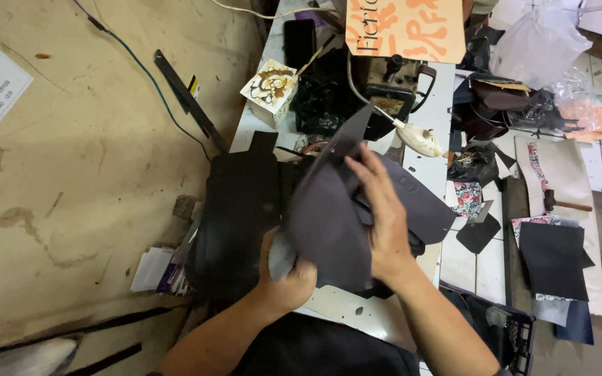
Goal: Peeling the white protective or adhesive backing from pre-cut leather components in a workshop.
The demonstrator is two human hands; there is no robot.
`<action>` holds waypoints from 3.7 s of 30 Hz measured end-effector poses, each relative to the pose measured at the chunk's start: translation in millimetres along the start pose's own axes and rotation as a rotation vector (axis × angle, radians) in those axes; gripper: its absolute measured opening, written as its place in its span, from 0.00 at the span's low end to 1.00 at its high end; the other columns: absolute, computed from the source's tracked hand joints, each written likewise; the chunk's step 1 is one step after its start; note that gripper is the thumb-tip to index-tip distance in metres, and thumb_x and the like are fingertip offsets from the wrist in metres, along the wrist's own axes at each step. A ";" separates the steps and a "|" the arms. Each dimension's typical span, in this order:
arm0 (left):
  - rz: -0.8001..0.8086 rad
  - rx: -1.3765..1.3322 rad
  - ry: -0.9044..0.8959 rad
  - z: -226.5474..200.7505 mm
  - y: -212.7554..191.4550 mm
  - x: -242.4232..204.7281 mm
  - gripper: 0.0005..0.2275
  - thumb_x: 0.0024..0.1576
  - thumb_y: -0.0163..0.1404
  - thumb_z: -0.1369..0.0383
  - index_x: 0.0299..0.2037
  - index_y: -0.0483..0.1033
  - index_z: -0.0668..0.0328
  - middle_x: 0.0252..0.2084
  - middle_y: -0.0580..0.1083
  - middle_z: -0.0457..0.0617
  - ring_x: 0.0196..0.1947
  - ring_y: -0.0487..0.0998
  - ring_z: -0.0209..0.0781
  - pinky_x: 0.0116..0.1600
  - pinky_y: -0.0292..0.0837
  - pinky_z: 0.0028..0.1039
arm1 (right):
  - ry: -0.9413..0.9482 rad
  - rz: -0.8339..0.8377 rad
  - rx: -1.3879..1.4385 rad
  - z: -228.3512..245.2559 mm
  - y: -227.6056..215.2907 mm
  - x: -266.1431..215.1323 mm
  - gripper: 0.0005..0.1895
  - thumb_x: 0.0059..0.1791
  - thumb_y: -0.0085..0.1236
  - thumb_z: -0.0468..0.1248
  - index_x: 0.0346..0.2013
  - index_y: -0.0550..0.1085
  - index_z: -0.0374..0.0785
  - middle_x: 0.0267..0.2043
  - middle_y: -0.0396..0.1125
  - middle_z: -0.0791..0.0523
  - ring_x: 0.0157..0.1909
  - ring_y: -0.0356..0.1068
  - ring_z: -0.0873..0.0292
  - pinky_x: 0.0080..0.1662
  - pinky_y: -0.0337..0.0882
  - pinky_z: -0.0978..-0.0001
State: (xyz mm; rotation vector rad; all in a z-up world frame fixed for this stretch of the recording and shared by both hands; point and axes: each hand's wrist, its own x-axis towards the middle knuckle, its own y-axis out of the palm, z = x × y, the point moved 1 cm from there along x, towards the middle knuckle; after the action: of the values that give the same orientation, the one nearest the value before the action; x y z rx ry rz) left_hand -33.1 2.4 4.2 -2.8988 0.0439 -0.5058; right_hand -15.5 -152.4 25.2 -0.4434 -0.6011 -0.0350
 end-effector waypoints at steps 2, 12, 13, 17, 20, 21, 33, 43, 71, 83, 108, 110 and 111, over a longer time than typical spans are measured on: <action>-0.004 0.026 0.005 -0.3 0.3 4.1 0.16 0.67 0.43 0.59 0.48 0.74 0.67 0.46 0.75 0.56 0.48 0.78 0.47 0.58 0.75 0.35 | 0.009 0.005 0.008 5.5 1.9 -2.8 0.31 0.52 0.57 0.44 0.66 0.65 0.31 0.72 0.54 0.35 0.72 0.55 0.27 0.69 0.56 0.35; 0.036 0.751 0.396 -4.9 -5.6 3.6 0.15 0.66 0.49 0.64 0.59 0.77 0.64 0.51 0.79 0.62 0.53 0.80 0.54 0.62 0.72 0.35 | 0.067 0.117 -0.141 -6.4 1.4 -1.4 0.24 0.46 0.52 0.29 0.58 0.75 0.33 0.63 0.65 0.35 0.65 0.63 0.26 0.61 0.65 0.35; 0.035 0.749 0.392 -4.1 -2.7 1.2 0.15 0.66 0.49 0.64 0.59 0.77 0.64 0.51 0.79 0.62 0.53 0.80 0.54 0.62 0.72 0.35 | 0.068 0.121 -0.142 -7.1 1.3 1.4 0.24 0.46 0.52 0.29 0.58 0.75 0.33 0.63 0.65 0.35 0.65 0.63 0.26 0.61 0.65 0.35; 0.099 0.465 0.114 8.0 6.1 -6.2 0.15 0.65 0.49 0.60 0.42 0.79 0.68 0.35 0.79 0.65 0.36 0.83 0.56 0.44 0.75 0.38 | 0.259 0.057 -0.193 -75.0 -1.6 -10.7 0.16 0.46 0.49 0.31 0.46 0.79 0.43 0.43 0.71 0.47 0.49 0.71 0.40 0.47 0.68 0.52; 0.138 -0.029 -0.102 -11.7 -6.0 0.1 0.14 0.63 0.51 0.62 0.36 0.80 0.67 0.29 0.79 0.61 0.29 0.82 0.55 0.34 0.75 0.37 | 0.324 -0.001 -0.244 -92.2 -17.3 -7.0 0.07 0.54 0.60 0.40 0.34 0.81 0.43 0.28 0.74 0.51 0.36 0.77 0.46 0.35 0.71 0.61; 0.181 -0.135 -0.081 -24.7 -12.6 4.9 0.09 0.59 0.56 0.63 0.39 0.81 0.60 0.29 0.80 0.53 0.28 0.82 0.47 0.35 0.77 0.29 | 0.303 0.026 -0.215 -84.5 -23.8 0.0 0.05 0.52 0.61 0.39 0.37 0.80 0.42 0.32 0.73 0.50 0.39 0.76 0.45 0.38 0.71 0.60; -0.041 0.203 0.136 -9.7 -11.0 3.4 0.14 0.59 0.57 0.60 0.36 0.84 0.67 0.33 0.82 0.59 0.36 0.85 0.54 0.38 0.80 0.37 | 0.066 0.130 -0.158 -6.0 -18.7 3.6 0.18 0.44 0.53 0.24 0.49 0.79 0.31 0.58 0.72 0.41 0.58 0.71 0.32 0.56 0.70 0.41; -0.257 0.491 0.337 5.7 6.8 -4.6 0.13 0.57 0.62 0.60 0.40 0.85 0.65 0.38 0.82 0.53 0.40 0.84 0.45 0.49 0.78 0.27 | 0.238 0.220 -0.262 -55.4 -20.7 -21.0 0.30 0.33 0.50 0.22 0.48 0.79 0.38 0.41 0.77 0.46 0.51 0.76 0.40 0.53 0.74 0.50; 0.229 -0.133 0.011 -7.3 -10.8 -7.6 0.16 0.60 0.56 0.69 0.53 0.77 0.77 0.49 0.79 0.68 0.54 0.79 0.57 0.56 0.74 0.48 | 0.476 -0.022 -0.108 -87.2 -42.5 -3.7 0.17 0.57 0.62 0.42 0.25 0.76 0.39 0.17 0.61 0.58 0.21 0.59 0.60 0.28 0.58 0.69; 0.321 -0.219 -0.006 25.9 -18.0 -7.0 0.16 0.56 0.57 0.75 0.54 0.77 0.74 0.51 0.80 0.64 0.56 0.77 0.48 0.59 0.73 0.47 | 0.130 0.191 0.200 -23.6 -40.8 7.1 0.24 0.45 0.69 0.35 0.54 0.76 0.32 0.51 0.73 0.44 0.56 0.72 0.46 0.59 0.69 0.49; 0.381 -0.141 0.104 42.0 -35.3 -9.1 0.20 0.51 0.60 0.77 0.56 0.78 0.70 0.50 0.80 0.64 0.56 0.79 0.51 0.61 0.69 0.51 | 0.205 0.226 0.351 -42.1 -40.5 3.3 0.27 0.41 0.70 0.29 0.54 0.76 0.25 0.40 0.76 0.45 0.39 0.74 0.57 0.43 0.77 0.63; 0.333 -0.200 0.088 48.2 -22.9 -13.0 0.20 0.52 0.60 0.75 0.56 0.77 0.73 0.51 0.80 0.63 0.55 0.79 0.49 0.60 0.71 0.49 | 0.127 0.172 0.272 -39.8 -35.9 2.5 0.18 0.44 0.65 0.25 0.49 0.77 0.25 0.41 0.76 0.44 0.40 0.76 0.51 0.43 0.77 0.60; 0.285 -0.260 0.066 51.0 -16.9 -15.6 0.20 0.53 0.61 0.73 0.56 0.76 0.76 0.51 0.80 0.62 0.55 0.79 0.46 0.58 0.72 0.46 | 0.054 0.120 0.193 -37.9 -34.3 1.3 0.10 0.47 0.60 0.22 0.43 0.78 0.25 0.42 0.77 0.43 0.40 0.79 0.46 0.44 0.77 0.56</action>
State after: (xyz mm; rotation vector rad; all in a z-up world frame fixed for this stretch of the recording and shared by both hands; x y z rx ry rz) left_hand -30.6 29.6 -44.6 -3.0469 0.5639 -0.5798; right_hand 0.6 -199.0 11.6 -0.2893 -0.5186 0.1249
